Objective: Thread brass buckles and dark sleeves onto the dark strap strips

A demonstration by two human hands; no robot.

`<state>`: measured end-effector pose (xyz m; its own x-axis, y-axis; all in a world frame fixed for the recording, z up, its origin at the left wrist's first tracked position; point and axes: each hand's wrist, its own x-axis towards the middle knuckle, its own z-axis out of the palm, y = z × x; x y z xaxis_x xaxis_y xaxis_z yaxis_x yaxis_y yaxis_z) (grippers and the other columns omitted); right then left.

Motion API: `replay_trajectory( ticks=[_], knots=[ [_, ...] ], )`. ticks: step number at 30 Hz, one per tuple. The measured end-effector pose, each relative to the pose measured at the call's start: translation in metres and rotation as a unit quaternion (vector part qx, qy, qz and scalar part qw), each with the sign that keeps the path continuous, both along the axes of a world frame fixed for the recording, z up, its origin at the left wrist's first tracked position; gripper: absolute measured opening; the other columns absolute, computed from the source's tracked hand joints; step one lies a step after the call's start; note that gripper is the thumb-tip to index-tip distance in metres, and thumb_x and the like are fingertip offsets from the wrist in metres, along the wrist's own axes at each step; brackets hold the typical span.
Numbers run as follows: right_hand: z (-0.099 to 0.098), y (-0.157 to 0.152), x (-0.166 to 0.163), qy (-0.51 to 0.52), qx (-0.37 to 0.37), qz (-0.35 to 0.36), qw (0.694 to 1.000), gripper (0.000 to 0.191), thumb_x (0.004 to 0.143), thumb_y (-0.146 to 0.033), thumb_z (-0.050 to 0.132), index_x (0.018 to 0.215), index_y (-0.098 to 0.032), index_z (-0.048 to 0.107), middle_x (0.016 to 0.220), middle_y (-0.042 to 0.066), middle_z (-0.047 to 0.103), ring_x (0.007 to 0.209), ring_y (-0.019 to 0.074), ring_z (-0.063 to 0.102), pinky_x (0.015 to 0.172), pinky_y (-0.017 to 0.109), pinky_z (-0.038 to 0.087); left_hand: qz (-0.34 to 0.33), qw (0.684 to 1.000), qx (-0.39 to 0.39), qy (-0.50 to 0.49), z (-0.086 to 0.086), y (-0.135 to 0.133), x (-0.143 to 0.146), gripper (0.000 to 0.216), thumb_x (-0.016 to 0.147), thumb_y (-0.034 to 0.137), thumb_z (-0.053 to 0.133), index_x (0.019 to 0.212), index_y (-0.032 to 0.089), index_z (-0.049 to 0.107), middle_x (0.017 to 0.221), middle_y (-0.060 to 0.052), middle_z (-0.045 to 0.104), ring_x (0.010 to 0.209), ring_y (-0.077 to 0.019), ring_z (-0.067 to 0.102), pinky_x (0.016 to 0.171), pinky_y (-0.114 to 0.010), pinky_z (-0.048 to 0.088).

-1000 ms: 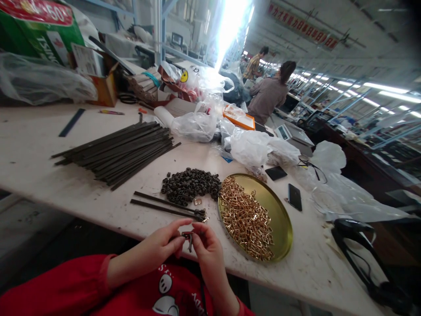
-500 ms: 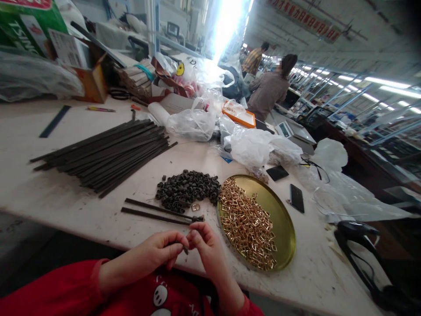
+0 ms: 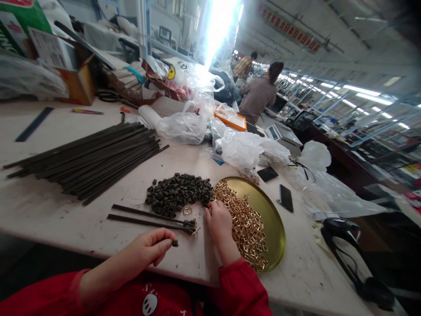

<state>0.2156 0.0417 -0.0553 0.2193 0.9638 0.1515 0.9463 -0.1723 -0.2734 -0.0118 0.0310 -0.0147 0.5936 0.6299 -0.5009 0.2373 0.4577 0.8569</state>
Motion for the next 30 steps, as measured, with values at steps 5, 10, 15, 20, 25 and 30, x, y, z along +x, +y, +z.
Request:
replay_trajectory(
  ticks=[5, 10, 15, 20, 25, 30],
  knots=[
    [-0.004, 0.007, -0.019, -0.046, -0.015, -0.011, 0.999, 0.007, 0.079, -0.016, 0.054, 0.076, -0.014, 0.061, 0.084, 0.014, 0.06, 0.08, 0.0254, 0.054, 0.068, 0.035, 0.036, 0.005, 1.0, 0.015, 0.009, 0.005, -0.006, -0.002, 0.048, 0.063, 0.06, 0.055, 0.083, 0.017, 0.05, 0.043, 0.012, 0.03, 0.041, -0.0072, 0.022, 0.041, -0.02, 0.015],
    [-0.001, -0.002, -0.011, -0.033, -0.003, 0.016, 0.999, 0.011, 0.083, -0.022, 0.052, 0.079, -0.018, 0.061, 0.084, 0.007, 0.061, 0.081, 0.0197, 0.055, 0.071, 0.029, 0.037, 0.015, 1.0, 0.024, 0.005, 0.005, -0.01, -0.004, 0.046, 0.064, 0.06, 0.055, 0.083, 0.017, 0.052, 0.044, 0.012, 0.03, 0.041, -0.0072, 0.024, 0.041, -0.02, 0.015],
    [0.005, -0.001, 0.012, -0.012, 0.026, -0.029, 0.999, 0.022, 0.087, -0.017, 0.041, 0.102, -0.013, 0.057, 0.095, 0.011, 0.061, 0.087, 0.02, 0.056, 0.075, 0.029, 0.038, 0.021, 0.999, 0.027, -0.009, 0.004, -0.011, -0.004, 0.047, 0.064, 0.059, 0.056, 0.085, 0.017, 0.051, 0.043, 0.012, 0.029, 0.041, -0.0074, 0.024, 0.041, -0.02, 0.014],
    [0.0, 0.018, 0.013, 0.023, 0.019, -0.001, 1.0, 0.014, 0.078, -0.016, 0.056, 0.091, -0.018, 0.062, 0.092, 0.01, 0.062, 0.083, 0.022, 0.057, 0.074, 0.03, 0.039, 0.015, 0.999, 0.029, -0.013, 0.003, -0.012, -0.001, 0.044, 0.064, 0.056, 0.055, 0.084, 0.017, 0.05, 0.043, 0.013, 0.03, 0.041, -0.0073, 0.023, 0.042, -0.021, 0.015],
    [0.003, 0.021, 0.009, 0.1, 0.028, 0.011, 0.995, 0.008, 0.077, -0.013, 0.056, 0.082, -0.016, 0.061, 0.086, 0.01, 0.062, 0.083, 0.0225, 0.056, 0.076, 0.033, 0.039, 0.021, 0.999, 0.042, -0.002, 0.006, -0.007, -0.003, 0.044, 0.066, 0.054, 0.052, 0.086, 0.015, 0.05, 0.043, 0.012, 0.032, 0.042, -0.0076, 0.024, 0.042, -0.021, 0.017],
    [0.021, -0.013, -0.018, 0.282, 0.028, 0.039, 0.958, 0.015, 0.086, -0.03, 0.046, 0.087, -0.018, 0.054, 0.076, 0.002, 0.059, 0.07, 0.0153, 0.055, 0.065, 0.026, 0.044, 0.034, 0.997, 0.073, 0.022, 0.015, 0.01, 0.005, 0.039, 0.067, 0.049, 0.05, 0.087, 0.015, 0.052, 0.045, 0.01, 0.037, 0.043, -0.0085, 0.029, 0.043, -0.021, 0.02]
  ],
)
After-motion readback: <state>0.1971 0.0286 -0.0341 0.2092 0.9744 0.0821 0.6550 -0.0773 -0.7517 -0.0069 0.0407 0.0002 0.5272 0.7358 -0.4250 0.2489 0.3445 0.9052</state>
